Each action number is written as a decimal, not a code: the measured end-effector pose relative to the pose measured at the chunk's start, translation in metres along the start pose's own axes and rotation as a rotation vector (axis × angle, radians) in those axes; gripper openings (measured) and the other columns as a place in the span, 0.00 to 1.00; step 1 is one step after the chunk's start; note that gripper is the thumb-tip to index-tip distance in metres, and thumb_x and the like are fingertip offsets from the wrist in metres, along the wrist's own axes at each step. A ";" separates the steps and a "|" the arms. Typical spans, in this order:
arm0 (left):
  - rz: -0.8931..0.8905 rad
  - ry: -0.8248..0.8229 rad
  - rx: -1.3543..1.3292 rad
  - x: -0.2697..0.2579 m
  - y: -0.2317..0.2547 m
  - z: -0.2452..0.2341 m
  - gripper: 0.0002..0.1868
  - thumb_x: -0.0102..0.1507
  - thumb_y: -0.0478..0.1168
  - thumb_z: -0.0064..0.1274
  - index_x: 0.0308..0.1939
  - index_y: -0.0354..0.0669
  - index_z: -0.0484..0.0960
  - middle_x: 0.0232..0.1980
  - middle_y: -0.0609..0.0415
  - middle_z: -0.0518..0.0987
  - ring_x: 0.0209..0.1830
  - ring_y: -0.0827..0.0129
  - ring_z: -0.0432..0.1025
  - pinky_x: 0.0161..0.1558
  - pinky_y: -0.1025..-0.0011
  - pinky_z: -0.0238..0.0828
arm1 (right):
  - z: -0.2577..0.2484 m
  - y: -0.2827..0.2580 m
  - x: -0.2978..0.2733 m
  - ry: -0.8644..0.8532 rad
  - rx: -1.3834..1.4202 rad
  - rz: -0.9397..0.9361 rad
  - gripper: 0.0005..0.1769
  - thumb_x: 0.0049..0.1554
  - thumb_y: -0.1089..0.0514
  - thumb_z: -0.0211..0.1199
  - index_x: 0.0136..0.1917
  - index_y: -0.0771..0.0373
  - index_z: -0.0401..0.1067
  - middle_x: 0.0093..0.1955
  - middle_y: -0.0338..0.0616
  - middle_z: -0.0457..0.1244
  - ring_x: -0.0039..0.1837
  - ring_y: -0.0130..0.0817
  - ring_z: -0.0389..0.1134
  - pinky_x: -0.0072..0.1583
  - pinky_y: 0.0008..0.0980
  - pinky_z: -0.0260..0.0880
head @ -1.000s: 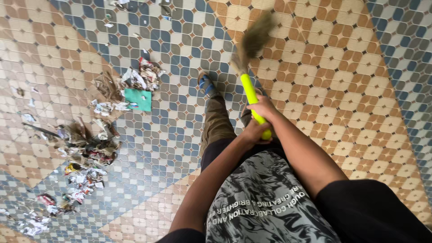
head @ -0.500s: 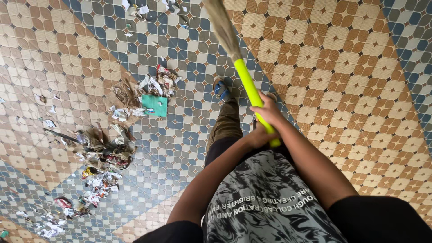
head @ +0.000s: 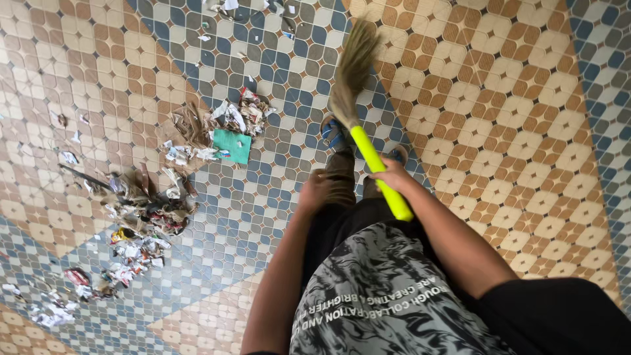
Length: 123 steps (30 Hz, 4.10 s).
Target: The person sweeps a tiled floor by hand using a broom, moving paper scraps and debris into a single pile.
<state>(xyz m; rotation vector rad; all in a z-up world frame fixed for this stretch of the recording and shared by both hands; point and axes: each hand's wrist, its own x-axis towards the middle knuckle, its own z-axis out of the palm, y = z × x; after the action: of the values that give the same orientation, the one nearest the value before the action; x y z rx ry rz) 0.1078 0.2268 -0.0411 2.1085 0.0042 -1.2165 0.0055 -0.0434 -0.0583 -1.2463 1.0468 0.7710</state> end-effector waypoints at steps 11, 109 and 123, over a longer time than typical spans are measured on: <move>-0.433 0.331 -0.407 -0.145 -0.138 -0.081 0.21 0.61 0.35 0.49 0.58 0.36 0.77 0.45 0.45 0.82 0.35 0.65 0.78 0.37 0.69 0.75 | 0.049 -0.164 0.012 -0.141 -0.006 -0.252 0.45 0.51 0.68 0.67 0.79 0.51 0.57 0.40 0.45 0.65 0.32 0.33 0.66 0.33 0.34 0.70; -0.601 0.910 -1.328 -0.099 0.137 0.224 0.17 0.63 0.33 0.47 0.56 0.37 0.77 0.45 0.46 0.83 0.41 0.68 0.78 0.41 0.70 0.78 | 0.022 -0.382 0.143 -0.436 -0.509 -0.103 0.17 0.57 0.61 0.67 0.56 0.65 0.64 0.33 0.46 0.63 0.29 0.34 0.65 0.31 0.35 0.69; -0.347 0.596 -2.176 0.081 0.261 0.077 0.30 0.60 0.68 0.40 0.56 0.58 0.76 0.42 0.54 0.83 0.33 0.68 0.77 0.35 0.64 0.70 | -0.006 -0.368 0.061 -0.772 -1.034 0.253 0.25 0.53 0.61 0.58 0.60 0.57 0.51 0.36 0.49 0.61 0.28 0.33 0.60 0.28 0.34 0.64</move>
<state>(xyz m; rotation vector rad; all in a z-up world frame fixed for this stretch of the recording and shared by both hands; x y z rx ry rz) 0.1799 -0.0415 0.0183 0.3225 1.2986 -0.1053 0.3616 -0.1225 0.0206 -1.4310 0.1040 1.9429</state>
